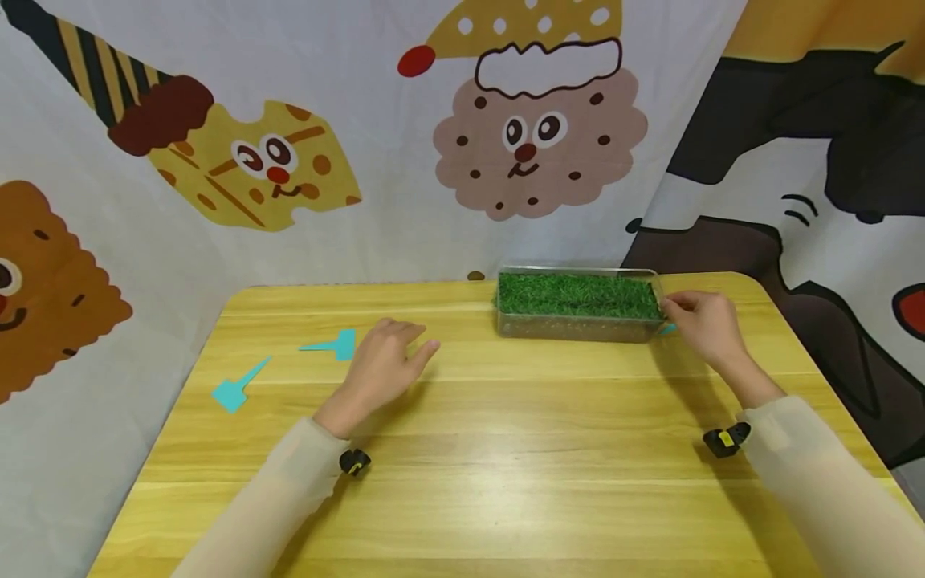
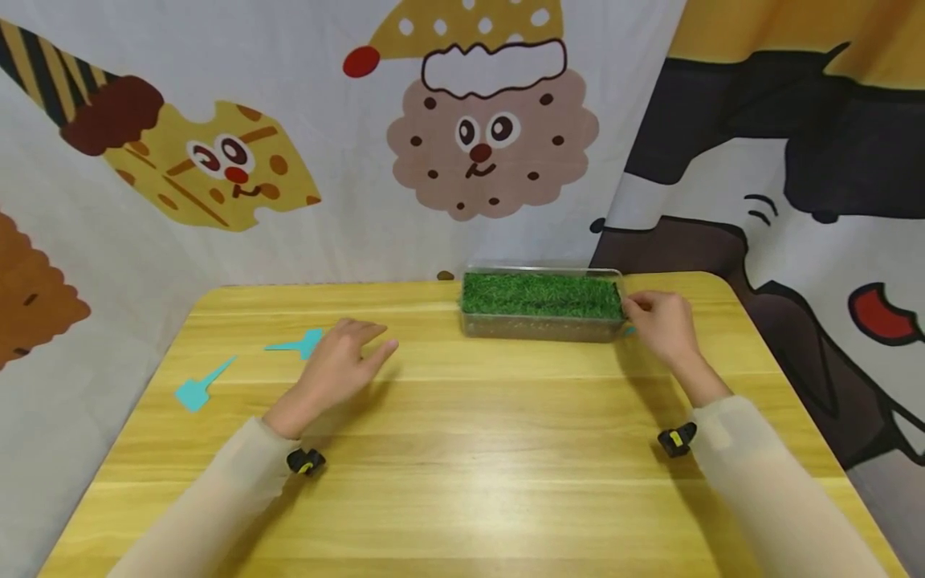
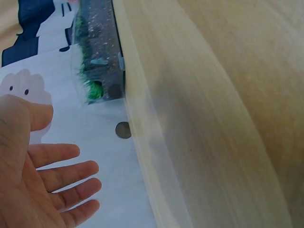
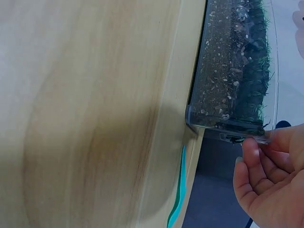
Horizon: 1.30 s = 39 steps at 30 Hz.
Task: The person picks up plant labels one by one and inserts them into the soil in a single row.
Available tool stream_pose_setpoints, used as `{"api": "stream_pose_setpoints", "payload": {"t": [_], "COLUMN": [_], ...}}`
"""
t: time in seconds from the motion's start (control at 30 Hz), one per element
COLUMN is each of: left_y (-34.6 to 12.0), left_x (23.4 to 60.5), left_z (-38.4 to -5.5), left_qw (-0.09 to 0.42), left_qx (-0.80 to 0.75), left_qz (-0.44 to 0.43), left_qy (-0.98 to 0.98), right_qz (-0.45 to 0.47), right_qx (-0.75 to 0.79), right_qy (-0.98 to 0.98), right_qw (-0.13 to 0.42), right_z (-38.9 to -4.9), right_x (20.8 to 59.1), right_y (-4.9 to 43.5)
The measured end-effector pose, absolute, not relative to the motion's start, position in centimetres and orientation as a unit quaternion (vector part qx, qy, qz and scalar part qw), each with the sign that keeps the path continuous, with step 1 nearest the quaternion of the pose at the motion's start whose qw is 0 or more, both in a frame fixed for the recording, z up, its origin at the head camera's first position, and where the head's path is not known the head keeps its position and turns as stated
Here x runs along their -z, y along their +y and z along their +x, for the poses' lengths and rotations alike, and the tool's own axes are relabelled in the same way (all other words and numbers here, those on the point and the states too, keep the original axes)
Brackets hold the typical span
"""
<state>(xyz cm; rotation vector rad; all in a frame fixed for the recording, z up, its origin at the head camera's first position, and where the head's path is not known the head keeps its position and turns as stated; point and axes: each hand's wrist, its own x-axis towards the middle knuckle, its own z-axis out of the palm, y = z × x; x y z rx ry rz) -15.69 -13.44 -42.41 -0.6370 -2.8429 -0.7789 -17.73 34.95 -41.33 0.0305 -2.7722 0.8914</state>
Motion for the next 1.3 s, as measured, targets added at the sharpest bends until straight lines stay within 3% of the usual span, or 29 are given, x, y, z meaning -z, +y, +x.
{"api": "stream_pose_setpoints", "payload": {"t": [0.3,0.77,1.07,1.3], "left_y": [-11.9,-9.4,-8.9,-8.9], "left_x": [42.3,41.8,41.6,41.7], "left_z": [-16.4,-17.8,-18.2,-18.1], "left_qw": [0.021,0.038,0.032,0.009], "left_qx": [0.294,0.314,0.321,0.341], "left_qz": [-0.199,-0.215,-0.226,-0.236], "left_qy": [-0.935,-0.924,-0.919,-0.910], "right_qz": [0.021,0.054,0.073,0.067], "right_qx": [-0.307,-0.319,-0.326,-0.349], "right_qy": [-0.946,-0.942,-0.937,-0.932], "right_qw": [0.104,0.092,0.097,0.067], "right_z": [-16.9,-15.7,-14.7,-14.0], "right_x": [41.3,41.3,41.2,41.2], "right_y": [34.4,33.3,32.1,31.0]}}
